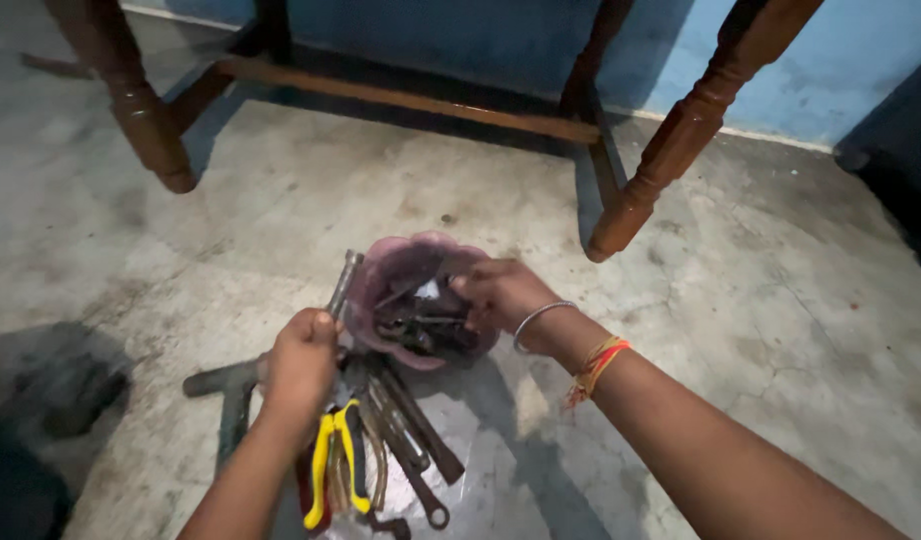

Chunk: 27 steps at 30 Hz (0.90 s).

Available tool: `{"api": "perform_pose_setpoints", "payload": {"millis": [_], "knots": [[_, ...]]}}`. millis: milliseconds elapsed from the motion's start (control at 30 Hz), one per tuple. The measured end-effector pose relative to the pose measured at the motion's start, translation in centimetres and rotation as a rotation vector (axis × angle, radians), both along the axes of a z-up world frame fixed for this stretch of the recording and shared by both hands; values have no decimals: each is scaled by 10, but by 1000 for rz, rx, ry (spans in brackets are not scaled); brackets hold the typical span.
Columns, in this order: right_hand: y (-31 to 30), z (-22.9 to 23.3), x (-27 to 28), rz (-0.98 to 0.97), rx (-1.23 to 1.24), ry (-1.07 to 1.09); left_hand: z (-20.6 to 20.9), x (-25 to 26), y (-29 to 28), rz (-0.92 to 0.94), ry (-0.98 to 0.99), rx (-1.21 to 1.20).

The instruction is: The person scrubs a long metal bar with a cloth on the floor, then rinses the cloth in a bucket. They place the bar on a table and proceed to clean various tools including a hammer, screwdriver, pliers, and wrenches from a pink basket, wiping them with the cloth.

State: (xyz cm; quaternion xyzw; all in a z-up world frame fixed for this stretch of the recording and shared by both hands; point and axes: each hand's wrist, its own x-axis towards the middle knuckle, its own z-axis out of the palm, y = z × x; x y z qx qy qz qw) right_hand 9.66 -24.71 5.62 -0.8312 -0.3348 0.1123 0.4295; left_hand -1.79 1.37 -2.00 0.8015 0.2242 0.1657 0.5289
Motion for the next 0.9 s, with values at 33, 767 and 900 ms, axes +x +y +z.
{"api": "perform_pose_setpoints", "payload": {"millis": [33, 767, 900], "knots": [[5, 4, -12, -4, 33, 146, -8, -10, 7, 3, -7, -54], [171, -23, -199, 213, -439, -345, 3, -191, 10, 275, 571, 377], [182, -40, -196, 163, -509, -358, 16, -194, 11, 194, 638, 433]]}}
